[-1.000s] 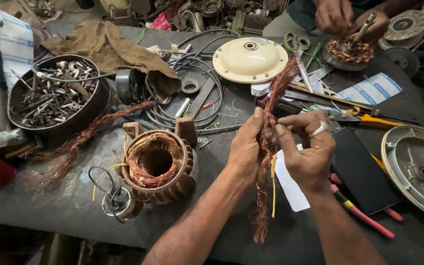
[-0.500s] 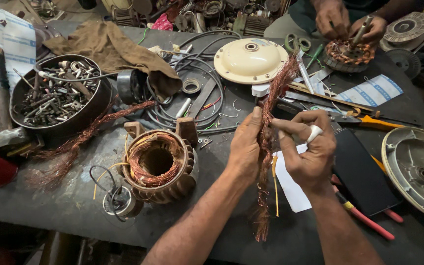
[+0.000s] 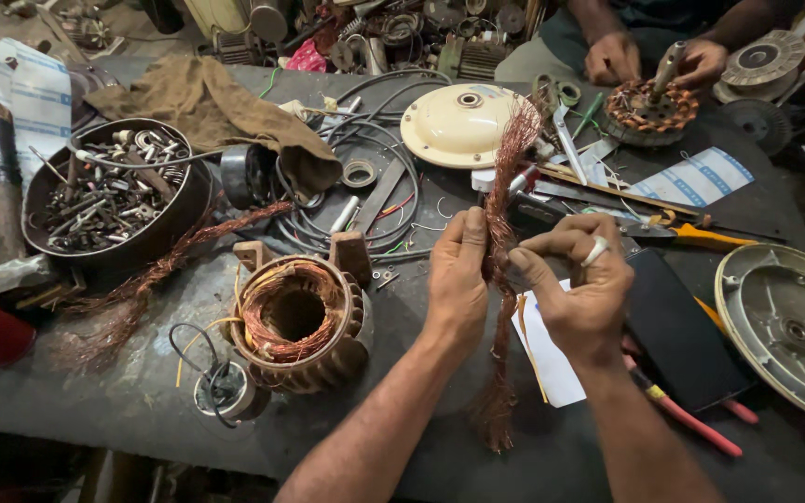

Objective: The person twists copper wires together by hand at a cluttered workbench. They briefly write on a piece of paper with a pen, then resume twisting the wires. Various tools and disassembled motor parts are visible on the table.

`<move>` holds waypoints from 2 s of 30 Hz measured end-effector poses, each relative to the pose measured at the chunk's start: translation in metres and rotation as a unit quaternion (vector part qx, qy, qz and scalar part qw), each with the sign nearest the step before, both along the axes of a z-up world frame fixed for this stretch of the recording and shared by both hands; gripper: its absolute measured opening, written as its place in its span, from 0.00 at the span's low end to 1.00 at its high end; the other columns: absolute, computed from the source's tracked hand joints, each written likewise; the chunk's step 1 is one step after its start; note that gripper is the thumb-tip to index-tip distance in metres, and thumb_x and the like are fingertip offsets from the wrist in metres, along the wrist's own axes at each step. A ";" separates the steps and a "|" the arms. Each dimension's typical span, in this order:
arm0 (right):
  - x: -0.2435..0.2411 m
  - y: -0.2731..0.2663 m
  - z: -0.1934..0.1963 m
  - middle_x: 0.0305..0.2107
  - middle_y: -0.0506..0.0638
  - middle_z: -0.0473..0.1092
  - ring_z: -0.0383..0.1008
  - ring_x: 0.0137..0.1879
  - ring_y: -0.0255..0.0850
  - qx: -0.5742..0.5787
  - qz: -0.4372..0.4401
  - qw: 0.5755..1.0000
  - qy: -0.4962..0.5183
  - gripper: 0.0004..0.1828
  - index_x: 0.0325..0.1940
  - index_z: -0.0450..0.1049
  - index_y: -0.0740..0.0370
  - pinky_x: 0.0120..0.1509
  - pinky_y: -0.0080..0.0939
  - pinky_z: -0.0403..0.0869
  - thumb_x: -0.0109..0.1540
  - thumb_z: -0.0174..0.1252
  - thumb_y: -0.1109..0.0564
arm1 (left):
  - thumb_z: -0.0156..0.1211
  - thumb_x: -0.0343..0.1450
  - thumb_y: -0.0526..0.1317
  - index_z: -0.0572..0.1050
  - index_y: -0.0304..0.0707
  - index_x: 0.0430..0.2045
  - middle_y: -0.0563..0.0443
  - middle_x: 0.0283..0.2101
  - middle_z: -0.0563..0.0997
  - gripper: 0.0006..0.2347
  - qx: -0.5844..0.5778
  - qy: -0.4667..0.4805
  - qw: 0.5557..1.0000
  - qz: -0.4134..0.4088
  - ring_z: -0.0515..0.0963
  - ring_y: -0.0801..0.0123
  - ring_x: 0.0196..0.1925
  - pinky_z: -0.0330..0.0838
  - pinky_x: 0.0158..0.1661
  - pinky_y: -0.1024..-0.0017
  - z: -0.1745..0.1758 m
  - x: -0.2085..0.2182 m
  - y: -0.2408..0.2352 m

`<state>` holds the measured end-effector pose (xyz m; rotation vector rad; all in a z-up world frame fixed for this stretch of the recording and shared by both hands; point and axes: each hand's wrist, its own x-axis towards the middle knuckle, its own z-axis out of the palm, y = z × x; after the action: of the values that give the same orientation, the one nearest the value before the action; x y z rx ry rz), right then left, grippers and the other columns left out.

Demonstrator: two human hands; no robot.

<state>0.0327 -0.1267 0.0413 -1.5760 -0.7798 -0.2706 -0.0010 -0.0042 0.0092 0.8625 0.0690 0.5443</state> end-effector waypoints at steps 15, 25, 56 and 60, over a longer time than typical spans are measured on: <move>0.013 -0.024 0.008 0.42 0.49 0.63 0.67 0.48 0.36 -0.119 -0.034 0.988 -0.090 0.03 0.38 0.75 0.66 0.54 0.36 0.68 0.61 0.61 0.65 | 0.49 0.82 0.43 0.73 0.37 0.32 0.62 0.26 0.71 0.12 0.155 0.008 0.986 0.053 0.64 0.83 0.26 0.60 0.27 0.80 0.010 -0.009 0.000; 0.039 -0.029 -0.016 0.31 0.49 0.60 0.60 0.38 0.35 0.132 0.249 0.952 0.119 0.07 0.27 0.64 0.65 0.51 0.35 0.64 0.53 0.48 0.57 | 0.48 0.82 0.46 0.71 0.39 0.29 0.61 0.24 0.69 0.14 0.081 0.015 0.997 0.014 0.63 0.82 0.25 0.57 0.27 0.79 0.010 -0.003 0.004; -0.065 -0.028 0.047 0.38 0.53 0.67 0.69 0.42 0.42 -0.152 0.078 0.926 -0.336 0.09 0.39 0.73 0.64 0.49 0.40 0.71 0.62 0.54 0.55 | 0.49 0.80 0.51 0.71 0.40 0.34 0.60 0.25 0.68 0.14 -0.065 0.014 0.995 -0.080 0.65 0.79 0.23 0.59 0.24 0.78 0.004 -0.001 0.013; -0.053 -0.016 0.060 0.38 0.53 0.68 0.70 0.42 0.42 -0.131 0.053 0.928 -0.346 0.09 0.40 0.73 0.64 0.48 0.40 0.71 0.63 0.54 0.55 | 0.49 0.79 0.50 0.71 0.40 0.32 0.58 0.23 0.69 0.13 -0.111 0.021 0.987 -0.112 0.65 0.77 0.21 0.60 0.22 0.77 0.007 -0.003 0.013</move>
<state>-0.0200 -0.1425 0.1016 -1.6886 -1.4924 -0.6877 -0.0037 0.0088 0.0160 0.6530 0.0689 0.3000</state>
